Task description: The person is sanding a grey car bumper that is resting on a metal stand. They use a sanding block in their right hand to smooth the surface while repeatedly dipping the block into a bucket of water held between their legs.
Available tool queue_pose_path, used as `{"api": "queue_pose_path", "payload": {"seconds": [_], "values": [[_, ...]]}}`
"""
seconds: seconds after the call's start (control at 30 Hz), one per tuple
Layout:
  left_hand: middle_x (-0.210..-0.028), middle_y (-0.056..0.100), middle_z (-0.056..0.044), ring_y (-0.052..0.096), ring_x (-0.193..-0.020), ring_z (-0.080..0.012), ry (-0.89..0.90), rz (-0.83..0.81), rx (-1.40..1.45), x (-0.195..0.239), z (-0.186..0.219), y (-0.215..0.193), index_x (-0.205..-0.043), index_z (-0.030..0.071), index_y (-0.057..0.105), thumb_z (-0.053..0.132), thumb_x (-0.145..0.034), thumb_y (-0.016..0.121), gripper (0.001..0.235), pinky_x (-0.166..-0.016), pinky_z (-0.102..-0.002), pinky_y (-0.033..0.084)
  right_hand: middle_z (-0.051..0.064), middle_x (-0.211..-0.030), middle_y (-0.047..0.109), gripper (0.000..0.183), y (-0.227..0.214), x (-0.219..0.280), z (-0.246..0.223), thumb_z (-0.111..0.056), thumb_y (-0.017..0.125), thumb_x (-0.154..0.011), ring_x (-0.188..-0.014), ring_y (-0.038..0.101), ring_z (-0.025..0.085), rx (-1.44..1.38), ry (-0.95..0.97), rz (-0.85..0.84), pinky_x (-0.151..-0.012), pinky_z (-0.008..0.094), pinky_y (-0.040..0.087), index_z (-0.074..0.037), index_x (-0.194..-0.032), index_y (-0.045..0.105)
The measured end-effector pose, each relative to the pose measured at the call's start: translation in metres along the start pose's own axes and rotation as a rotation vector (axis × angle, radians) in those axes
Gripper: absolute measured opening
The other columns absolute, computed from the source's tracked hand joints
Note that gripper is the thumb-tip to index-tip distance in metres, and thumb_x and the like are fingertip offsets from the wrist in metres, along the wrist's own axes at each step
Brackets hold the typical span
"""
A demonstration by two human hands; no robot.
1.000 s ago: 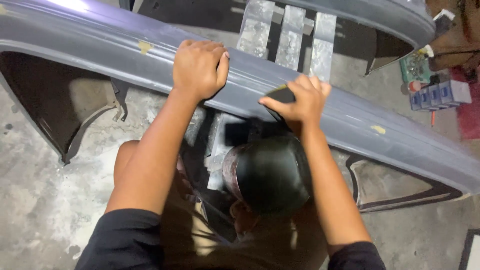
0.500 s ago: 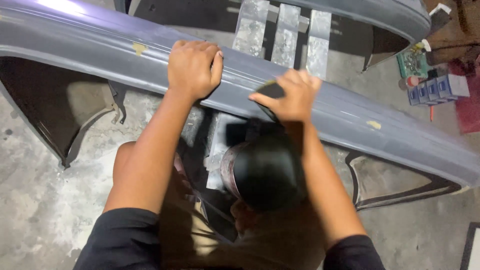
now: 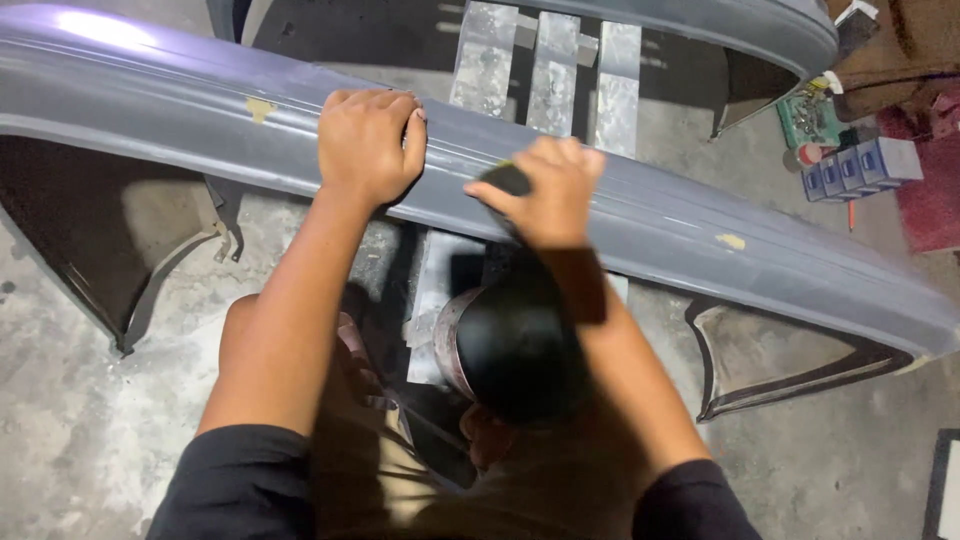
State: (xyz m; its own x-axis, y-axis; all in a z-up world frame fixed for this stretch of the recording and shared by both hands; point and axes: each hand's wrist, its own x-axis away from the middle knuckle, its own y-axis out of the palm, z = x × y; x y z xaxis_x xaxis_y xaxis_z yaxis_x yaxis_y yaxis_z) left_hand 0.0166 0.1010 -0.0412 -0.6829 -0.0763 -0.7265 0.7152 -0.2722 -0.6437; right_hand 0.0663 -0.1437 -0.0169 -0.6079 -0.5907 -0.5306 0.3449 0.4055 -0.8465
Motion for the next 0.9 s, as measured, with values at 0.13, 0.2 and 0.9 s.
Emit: {"api": "queue_pose_path", "payload": {"seconds": [0.13,0.2,0.9], "values": [[-0.085,0.078,-0.001,0.069,-0.073,-0.0265,0.023,-0.044,0.025,-0.001,-0.003,-0.005,-0.085,0.011,0.076,0.023,-0.099,0.051,0.031,-0.067,-0.041,0.044,-0.005,-0.076,0.047,0.062,0.003,-0.008,-0.014,-0.073,0.082,-0.076,-0.08,0.045,0.021,-0.074,0.0,0.032,-0.08,0.039,0.025,-0.016,-0.067,0.056],[-0.087,0.078,-0.001,0.07,-0.074,-0.026,0.024,-0.029,0.035,-0.004,-0.003,-0.001,-0.086,0.012,0.077,0.023,-0.098,0.05,0.031,-0.068,-0.041,0.044,-0.005,-0.076,0.047,0.064,-0.001,-0.004,-0.007,-0.074,0.081,-0.077,-0.08,0.045,0.02,-0.028,-0.03,0.044,-0.08,0.039,0.026,-0.016,-0.068,0.056],[-0.081,0.075,-0.003,0.069,-0.073,-0.028,0.026,-0.025,0.016,-0.002,-0.006,0.002,-0.09,0.012,0.076,0.029,-0.096,0.055,0.028,-0.07,-0.043,0.042,-0.006,-0.073,0.041,0.066,0.007,-0.012,-0.023,-0.066,0.089,-0.077,-0.077,0.039,0.02,-0.089,0.0,0.051,-0.077,0.039,0.023,-0.016,-0.063,0.049]]}}
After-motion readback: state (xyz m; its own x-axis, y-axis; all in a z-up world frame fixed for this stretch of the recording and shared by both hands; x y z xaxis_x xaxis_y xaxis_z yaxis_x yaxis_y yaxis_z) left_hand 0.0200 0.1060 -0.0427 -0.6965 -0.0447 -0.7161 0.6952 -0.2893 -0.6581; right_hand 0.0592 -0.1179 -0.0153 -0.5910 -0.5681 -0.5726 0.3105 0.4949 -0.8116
